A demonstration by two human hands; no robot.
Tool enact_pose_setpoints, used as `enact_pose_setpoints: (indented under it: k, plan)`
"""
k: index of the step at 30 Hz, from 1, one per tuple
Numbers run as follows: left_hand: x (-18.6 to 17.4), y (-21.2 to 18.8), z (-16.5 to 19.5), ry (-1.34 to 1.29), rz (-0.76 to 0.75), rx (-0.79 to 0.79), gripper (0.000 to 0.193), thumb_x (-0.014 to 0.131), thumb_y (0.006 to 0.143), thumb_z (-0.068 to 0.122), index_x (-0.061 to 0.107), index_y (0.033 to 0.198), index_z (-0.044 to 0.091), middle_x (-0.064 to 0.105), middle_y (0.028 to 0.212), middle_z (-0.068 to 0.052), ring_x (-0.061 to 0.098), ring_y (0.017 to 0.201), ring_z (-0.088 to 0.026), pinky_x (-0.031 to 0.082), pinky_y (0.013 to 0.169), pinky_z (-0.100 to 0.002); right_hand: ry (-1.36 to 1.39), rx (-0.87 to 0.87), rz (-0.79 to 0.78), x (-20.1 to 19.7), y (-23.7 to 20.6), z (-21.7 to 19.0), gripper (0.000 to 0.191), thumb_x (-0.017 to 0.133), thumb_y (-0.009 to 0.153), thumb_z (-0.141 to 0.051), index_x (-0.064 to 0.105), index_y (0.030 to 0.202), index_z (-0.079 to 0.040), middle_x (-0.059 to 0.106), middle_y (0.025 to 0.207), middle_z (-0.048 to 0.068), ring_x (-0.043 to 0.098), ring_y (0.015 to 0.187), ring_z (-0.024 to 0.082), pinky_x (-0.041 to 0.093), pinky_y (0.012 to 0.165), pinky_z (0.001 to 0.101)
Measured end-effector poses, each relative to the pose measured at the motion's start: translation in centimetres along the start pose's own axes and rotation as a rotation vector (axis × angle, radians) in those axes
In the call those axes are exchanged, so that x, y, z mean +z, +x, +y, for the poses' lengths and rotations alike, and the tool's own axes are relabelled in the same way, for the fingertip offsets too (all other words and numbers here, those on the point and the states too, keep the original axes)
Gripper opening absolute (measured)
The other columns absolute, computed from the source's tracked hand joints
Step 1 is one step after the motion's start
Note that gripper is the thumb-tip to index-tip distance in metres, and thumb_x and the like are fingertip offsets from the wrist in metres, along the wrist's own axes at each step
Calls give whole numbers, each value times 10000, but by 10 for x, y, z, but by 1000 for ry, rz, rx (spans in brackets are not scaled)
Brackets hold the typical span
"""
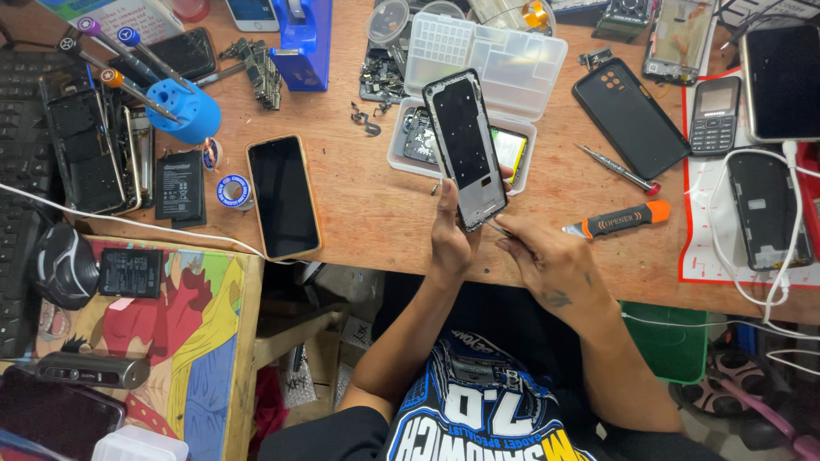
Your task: The person uses a metal spudger to carefully pry and separate the screen assembly from the smartphone frame along the edges. The person rotates the device to access different sides while working on the disassembly.
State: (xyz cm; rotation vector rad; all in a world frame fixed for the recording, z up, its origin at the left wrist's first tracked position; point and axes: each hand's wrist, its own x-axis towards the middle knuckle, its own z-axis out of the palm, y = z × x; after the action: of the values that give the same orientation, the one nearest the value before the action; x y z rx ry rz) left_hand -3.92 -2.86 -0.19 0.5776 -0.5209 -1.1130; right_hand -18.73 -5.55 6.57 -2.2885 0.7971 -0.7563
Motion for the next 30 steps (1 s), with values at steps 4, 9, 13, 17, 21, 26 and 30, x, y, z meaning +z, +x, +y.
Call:
enact_pose_setpoints:
  k: [4,9,13,17,21,26,30]
  plan:
    - [-1,1,5,1,5,24,655,311,1123,533,564,1359,-23,657,1262,-176,639,1152,-243,525,1034,-387,51,103,87,0,0,0,177,730,965,-79,648,1096,7,717,933,118,735,777,197,561,632,302]
    - [0,1,0,1,30,41,645,312,1122,532,561,1364,-11,658,1246,-170,636,1147,-244,525,1011,-383,-62,118,88,4,4,-6,122,758,915,-61,722,1026,-28,703,901,127,639,585,194,485,524,305]
    - [2,0,-9,31,70,73,648,332,1128,554,563,1354,-7,648,1248,-147,613,1148,-224,514,1008,-360,-33,47,40,2,4,-12,161,710,933,-20,702,1093,-17,706,927,128,702,696,210,519,574,309]
    - [3,0,-15,7,72,86,635,341,1125,548,560,1349,-4,648,1244,-143,616,1141,-221,520,990,-355,-83,1,20,1,6,-12,231,675,923,36,702,1147,-16,691,928,151,708,774,271,538,648,346]
    - [1,4,-11,-7,41,101,631,339,1128,535,556,1362,-10,652,1247,-159,628,1141,-239,528,997,-374,-44,-32,91,2,8,-11,250,683,924,41,675,1169,-6,700,1003,164,719,862,289,558,710,352]
    - [0,3,-4,13,33,86,645,309,1119,530,556,1366,-12,650,1261,-161,627,1157,-248,528,1019,-386,56,37,111,0,10,-10,205,689,938,67,677,1123,-21,684,1022,134,723,802,216,558,630,296]
    - [2,3,-3,37,38,86,636,301,1113,520,568,1354,-4,659,1243,-155,631,1161,-251,539,1026,-395,18,47,104,3,13,-11,211,744,896,41,710,1090,-34,704,1025,119,706,709,188,516,539,282]
